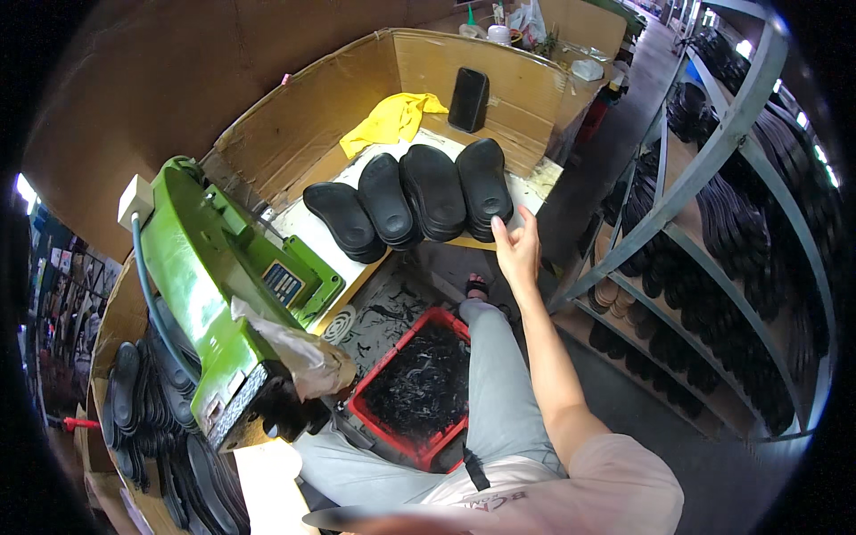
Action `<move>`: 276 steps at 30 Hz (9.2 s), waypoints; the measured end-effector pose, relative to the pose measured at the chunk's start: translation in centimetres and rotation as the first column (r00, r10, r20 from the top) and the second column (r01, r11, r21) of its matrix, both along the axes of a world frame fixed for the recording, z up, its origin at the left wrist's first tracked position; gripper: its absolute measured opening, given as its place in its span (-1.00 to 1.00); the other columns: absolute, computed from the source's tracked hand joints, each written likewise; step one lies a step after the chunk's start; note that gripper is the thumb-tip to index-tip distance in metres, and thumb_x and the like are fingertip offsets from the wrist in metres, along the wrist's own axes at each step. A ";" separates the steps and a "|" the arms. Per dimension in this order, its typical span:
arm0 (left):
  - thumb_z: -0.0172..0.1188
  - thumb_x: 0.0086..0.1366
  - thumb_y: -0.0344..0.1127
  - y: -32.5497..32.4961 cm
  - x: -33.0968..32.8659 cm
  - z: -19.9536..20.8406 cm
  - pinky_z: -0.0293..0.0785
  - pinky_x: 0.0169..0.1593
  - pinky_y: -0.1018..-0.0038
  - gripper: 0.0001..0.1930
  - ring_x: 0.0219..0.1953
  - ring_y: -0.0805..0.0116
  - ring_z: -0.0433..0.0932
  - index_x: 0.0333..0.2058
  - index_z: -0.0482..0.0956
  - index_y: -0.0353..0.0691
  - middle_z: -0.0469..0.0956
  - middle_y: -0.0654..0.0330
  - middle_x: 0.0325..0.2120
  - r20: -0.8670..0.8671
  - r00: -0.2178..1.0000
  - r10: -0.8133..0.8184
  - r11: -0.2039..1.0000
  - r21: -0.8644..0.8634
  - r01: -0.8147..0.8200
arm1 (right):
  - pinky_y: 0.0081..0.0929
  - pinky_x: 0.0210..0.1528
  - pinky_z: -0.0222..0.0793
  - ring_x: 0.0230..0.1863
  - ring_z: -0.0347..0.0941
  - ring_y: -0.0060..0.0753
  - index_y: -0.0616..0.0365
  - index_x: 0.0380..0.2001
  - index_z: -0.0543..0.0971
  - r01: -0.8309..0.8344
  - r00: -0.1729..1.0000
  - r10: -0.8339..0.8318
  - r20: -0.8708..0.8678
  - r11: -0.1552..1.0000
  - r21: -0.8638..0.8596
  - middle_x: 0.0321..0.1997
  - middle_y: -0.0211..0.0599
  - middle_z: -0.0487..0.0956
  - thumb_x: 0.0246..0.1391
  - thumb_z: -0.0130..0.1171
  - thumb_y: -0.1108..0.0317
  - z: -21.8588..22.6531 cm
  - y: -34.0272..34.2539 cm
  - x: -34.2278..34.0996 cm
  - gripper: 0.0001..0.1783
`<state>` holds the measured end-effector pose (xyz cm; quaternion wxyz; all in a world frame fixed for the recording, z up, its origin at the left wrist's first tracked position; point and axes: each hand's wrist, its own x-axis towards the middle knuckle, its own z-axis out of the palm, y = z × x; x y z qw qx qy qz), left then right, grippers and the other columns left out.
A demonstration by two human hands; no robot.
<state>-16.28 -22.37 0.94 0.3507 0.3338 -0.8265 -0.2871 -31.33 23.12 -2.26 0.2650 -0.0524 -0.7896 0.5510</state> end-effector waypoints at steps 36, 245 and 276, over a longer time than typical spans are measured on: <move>0.23 0.14 -0.34 23.3 12.8 2.9 0.29 -0.50 0.59 -0.81 -0.58 0.63 0.33 -0.39 0.58 -0.38 0.48 0.29 -0.65 -0.222 0.859 -0.461 0.591 0.646 0.484 | -0.49 0.02 0.32 -0.09 0.42 -0.43 0.31 -0.06 0.43 -0.372 0.143 0.968 0.206 0.245 -0.895 -0.11 -0.29 0.50 -0.27 0.31 0.63 -5.3 -3.4 30.3 -0.43; 0.05 -0.13 -0.73 18.6 26.0 -3.7 0.35 0.07 0.25 -0.71 -0.01 0.07 0.42 -0.38 0.47 -0.29 0.38 -0.10 -0.11 -0.398 0.824 -0.403 0.823 0.237 0.516 | -0.34 -0.28 0.49 -0.22 0.51 -0.33 0.26 -0.08 0.43 -0.073 -0.062 0.998 0.019 0.015 -0.997 -0.17 -0.13 0.54 0.07 0.11 -0.10 -5.4 -11.0 19.4 -0.39; 0.08 0.24 -0.42 18.9 -17.0 -4.4 0.36 -0.09 0.53 -0.65 -0.21 0.43 0.44 -0.01 0.37 -0.39 0.49 0.16 -0.20 -0.540 0.831 -0.136 0.689 0.551 0.471 | -0.18 -0.13 0.39 -0.09 0.44 0.06 0.30 -0.25 0.52 -0.738 0.633 0.753 0.180 0.516 0.435 0.38 -0.27 0.00 -0.19 0.25 0.54 0.8 -5.5 -1.4 -0.68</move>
